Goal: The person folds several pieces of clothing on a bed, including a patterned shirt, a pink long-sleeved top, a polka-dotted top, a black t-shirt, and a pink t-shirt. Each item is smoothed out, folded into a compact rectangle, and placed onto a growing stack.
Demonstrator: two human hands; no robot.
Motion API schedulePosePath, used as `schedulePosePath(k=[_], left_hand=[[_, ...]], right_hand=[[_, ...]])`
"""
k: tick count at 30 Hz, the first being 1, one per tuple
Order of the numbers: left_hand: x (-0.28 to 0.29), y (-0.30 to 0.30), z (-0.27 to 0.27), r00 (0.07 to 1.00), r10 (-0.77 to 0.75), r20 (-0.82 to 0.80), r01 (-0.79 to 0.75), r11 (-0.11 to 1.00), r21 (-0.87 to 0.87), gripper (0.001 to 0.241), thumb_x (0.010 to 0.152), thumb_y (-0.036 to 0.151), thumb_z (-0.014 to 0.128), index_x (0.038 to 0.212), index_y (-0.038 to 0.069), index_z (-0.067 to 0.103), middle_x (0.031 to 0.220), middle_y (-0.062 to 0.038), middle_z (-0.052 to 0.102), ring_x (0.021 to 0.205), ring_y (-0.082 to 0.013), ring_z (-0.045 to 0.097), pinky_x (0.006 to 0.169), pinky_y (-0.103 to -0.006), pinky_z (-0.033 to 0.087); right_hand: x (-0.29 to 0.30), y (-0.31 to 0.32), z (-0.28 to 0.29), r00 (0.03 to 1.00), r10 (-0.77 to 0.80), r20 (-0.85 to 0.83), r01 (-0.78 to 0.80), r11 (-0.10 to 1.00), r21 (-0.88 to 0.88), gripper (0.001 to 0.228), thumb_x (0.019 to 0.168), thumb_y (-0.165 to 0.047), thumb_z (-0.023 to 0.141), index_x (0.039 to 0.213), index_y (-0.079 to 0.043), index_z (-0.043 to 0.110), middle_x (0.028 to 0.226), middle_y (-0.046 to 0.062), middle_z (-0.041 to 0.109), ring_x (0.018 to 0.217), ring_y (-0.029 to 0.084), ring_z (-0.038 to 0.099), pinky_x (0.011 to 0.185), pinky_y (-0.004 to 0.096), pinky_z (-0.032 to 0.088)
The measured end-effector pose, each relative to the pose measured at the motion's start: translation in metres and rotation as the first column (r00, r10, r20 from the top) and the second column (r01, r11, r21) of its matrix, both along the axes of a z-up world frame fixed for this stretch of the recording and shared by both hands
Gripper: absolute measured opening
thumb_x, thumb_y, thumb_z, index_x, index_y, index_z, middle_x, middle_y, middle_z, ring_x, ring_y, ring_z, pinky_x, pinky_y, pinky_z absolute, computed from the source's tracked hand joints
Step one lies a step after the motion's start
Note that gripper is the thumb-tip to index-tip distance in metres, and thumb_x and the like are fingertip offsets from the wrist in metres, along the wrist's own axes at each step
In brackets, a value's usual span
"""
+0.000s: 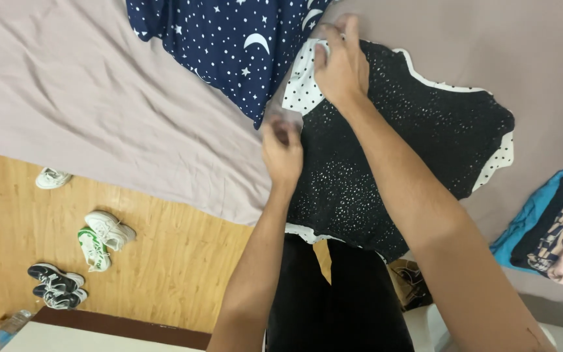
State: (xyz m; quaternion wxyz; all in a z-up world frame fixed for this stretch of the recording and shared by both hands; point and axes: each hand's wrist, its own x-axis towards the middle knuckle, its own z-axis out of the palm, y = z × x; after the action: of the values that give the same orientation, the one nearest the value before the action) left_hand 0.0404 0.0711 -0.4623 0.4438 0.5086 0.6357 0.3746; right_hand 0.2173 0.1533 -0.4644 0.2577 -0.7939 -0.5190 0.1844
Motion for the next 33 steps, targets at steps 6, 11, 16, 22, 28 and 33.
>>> schedulePosePath(k=[6,11,16,22,28,33], left_hand=[[-0.018,-0.035,0.040,0.776,-0.456,-0.435,0.260,0.860,-0.439,0.045,0.085,0.042,0.077,0.115,0.012,0.062,0.097,-0.018,0.075,0.084,-0.0412,0.072,0.072,-0.0521,0.055],[-0.035,-0.076,0.034,0.791,-0.450,-0.415,0.312,0.879,-0.360,0.042,0.090,0.032,0.072,0.125,0.010,0.062,0.104,-0.020,0.073,0.092,-0.0438,0.070,0.076,-0.0524,0.055],[-0.036,-0.118,0.040,0.864,-0.401,-0.305,0.388,0.916,-0.106,0.040,0.093,0.008,0.067,0.133,0.012,0.062,0.108,-0.020,0.070,0.094,-0.0397,0.070,0.080,-0.0457,0.058],[0.000,-0.167,0.063,0.819,-0.524,-0.236,0.514,0.851,-0.104,0.064,0.083,-0.008,0.061,0.144,0.012,0.059,0.109,-0.017,0.060,0.092,-0.0362,0.066,0.079,-0.0437,0.056],[0.030,-0.205,0.033,0.772,-0.571,-0.280,0.550,0.820,-0.158,0.071,0.080,-0.009,0.059,0.148,0.010,0.052,0.118,-0.017,0.059,0.094,-0.0369,0.065,0.074,-0.0437,0.055],[0.035,-0.220,0.031,0.765,-0.536,-0.358,0.520,0.841,-0.149,0.071,0.080,-0.008,0.061,0.147,0.014,0.055,0.114,-0.015,0.060,0.087,-0.0355,0.065,0.069,-0.0442,0.055]], right_hand=[[0.001,0.006,-0.007,0.999,0.037,-0.034,-0.043,0.980,-0.195,0.046,0.079,-0.007,0.074,0.124,-0.002,0.065,0.130,0.024,0.052,0.092,0.044,0.068,0.078,0.051,0.054],[0.020,-0.003,-0.016,0.926,0.146,-0.349,-0.159,0.987,-0.007,0.020,0.089,0.002,0.074,0.108,-0.004,0.071,0.120,0.011,0.060,0.107,0.026,0.067,0.097,0.036,0.056],[0.052,-0.040,0.000,0.609,0.247,-0.754,-0.097,0.966,0.239,0.018,0.095,0.015,0.063,0.097,-0.003,0.061,0.132,0.008,0.057,0.117,0.020,0.061,0.104,0.033,0.055],[0.118,-0.123,-0.013,0.217,0.105,-0.971,0.178,0.973,0.145,0.025,0.093,0.019,0.053,0.091,-0.006,0.060,0.134,0.007,0.055,0.123,0.023,0.061,0.101,0.040,0.059],[0.153,-0.182,-0.022,0.249,-0.290,-0.924,0.261,0.939,-0.225,0.024,0.090,0.010,0.045,0.093,-0.003,0.064,0.110,0.015,0.069,0.105,0.028,0.071,0.092,0.043,0.064],[0.146,-0.184,0.013,0.109,-0.436,-0.893,0.370,0.852,-0.371,0.019,0.099,-0.007,0.052,0.101,-0.004,0.071,0.111,0.014,0.070,0.098,0.021,0.074,0.081,0.036,0.064]])
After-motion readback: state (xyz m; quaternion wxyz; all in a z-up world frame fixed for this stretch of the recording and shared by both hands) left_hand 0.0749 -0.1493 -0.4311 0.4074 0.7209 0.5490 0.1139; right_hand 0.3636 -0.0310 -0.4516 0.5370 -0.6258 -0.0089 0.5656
